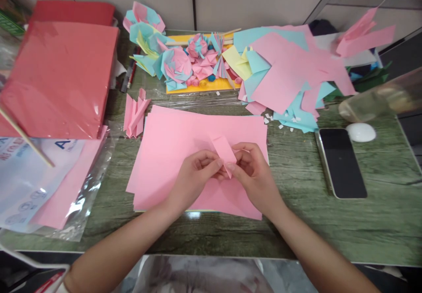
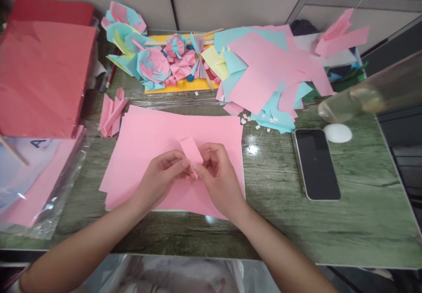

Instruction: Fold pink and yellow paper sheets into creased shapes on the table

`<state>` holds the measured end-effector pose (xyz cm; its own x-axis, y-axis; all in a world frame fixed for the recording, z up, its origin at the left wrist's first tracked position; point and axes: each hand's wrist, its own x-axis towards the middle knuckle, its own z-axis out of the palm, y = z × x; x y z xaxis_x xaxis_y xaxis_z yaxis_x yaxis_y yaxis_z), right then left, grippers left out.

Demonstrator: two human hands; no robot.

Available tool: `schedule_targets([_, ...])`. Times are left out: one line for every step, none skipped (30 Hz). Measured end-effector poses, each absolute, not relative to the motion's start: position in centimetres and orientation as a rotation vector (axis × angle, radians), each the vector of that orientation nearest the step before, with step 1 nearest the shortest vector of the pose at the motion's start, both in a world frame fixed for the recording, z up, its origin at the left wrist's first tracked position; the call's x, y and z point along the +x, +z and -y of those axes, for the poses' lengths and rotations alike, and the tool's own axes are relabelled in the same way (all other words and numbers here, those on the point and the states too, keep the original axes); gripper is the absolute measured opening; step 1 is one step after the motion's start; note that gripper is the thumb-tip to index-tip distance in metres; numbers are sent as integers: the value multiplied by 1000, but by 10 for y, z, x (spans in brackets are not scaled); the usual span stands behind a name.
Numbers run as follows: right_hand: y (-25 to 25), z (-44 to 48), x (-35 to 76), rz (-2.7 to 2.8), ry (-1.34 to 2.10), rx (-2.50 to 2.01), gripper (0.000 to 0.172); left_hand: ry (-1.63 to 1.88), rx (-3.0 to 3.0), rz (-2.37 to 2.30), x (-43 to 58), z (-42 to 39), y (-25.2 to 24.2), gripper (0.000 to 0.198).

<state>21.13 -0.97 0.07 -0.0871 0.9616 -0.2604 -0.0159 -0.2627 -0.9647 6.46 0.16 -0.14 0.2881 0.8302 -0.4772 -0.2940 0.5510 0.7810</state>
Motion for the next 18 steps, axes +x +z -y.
schedule_targets([1, 10, 212, 1120, 1485, -1344, 24, 821, 631, -1013, 64, -2, -2, 11])
schedule_targets([1, 10, 212, 1125, 1484, -1349, 25, 821, 630, -1012, 64, -2, -2, 11])
schedule_targets([1, 10, 212, 1127, 1480, -1355, 25, 822, 628, -1009, 64, -2, -3, 11])
schedule_targets([0, 9, 213, 1126, 1474, -1358, 24, 825, 624, -1002, 64, -2, -3, 11])
schedule_targets([0, 9, 213, 1122, 1469, -1358, 25, 829, 622, -993, 63, -2, -4, 10])
schedule_targets([0, 9, 213, 1117, 1467, -1358, 25, 832, 623, -982, 63, -2, -5, 10])
schedule_targets([-1, 9, 212, 1112, 1466, -1358, 25, 834, 631, -972, 62, -2, -6, 10])
schedule_targets([-1, 9, 212, 1110, 1464, -1357, 26, 835, 647, -964, 62, -3, -7, 10])
schedule_targets([-1, 9, 212, 1111, 1460, -1357, 26, 834, 669, -964, 61, -3, -8, 13])
schedule_targets([-1, 9, 212, 1115, 1452, -1358, 26, 833, 694, -972, 61, -3, -8, 16])
schedule_targets([-1, 10, 212, 1120, 1444, -1361, 26, 830, 717, -987, 62, -4, -8, 20])
schedule_targets([-1, 10, 212, 1125, 1437, -1364, 26, 825, 734, -1005, 62, -4, -7, 23])
schedule_targets([-1, 10, 212, 1126, 1433, -1367, 26, 820, 746, -1022, 62, -4, -6, 25])
schedule_targets([0, 10, 212, 1126, 1434, -1369, 27, 813, 755, -1038, 62, -4, -6, 25])
schedule_targets([0, 11, 212, 1123, 1438, -1368, 27, 805, 758, -1049, 62, -5, -5, 25])
schedule_targets([0, 11, 212, 1119, 1446, -1365, 27, 799, 758, -1055, 62, -5, -5, 25])
schedule_targets([0, 11, 213, 1115, 1454, -1357, 27, 796, 755, -1057, 62, -5, -4, 24])
schedule_targets([-1, 11, 213, 1110, 1460, -1347, 27, 795, 751, -1057, 62, -5, -4, 23])
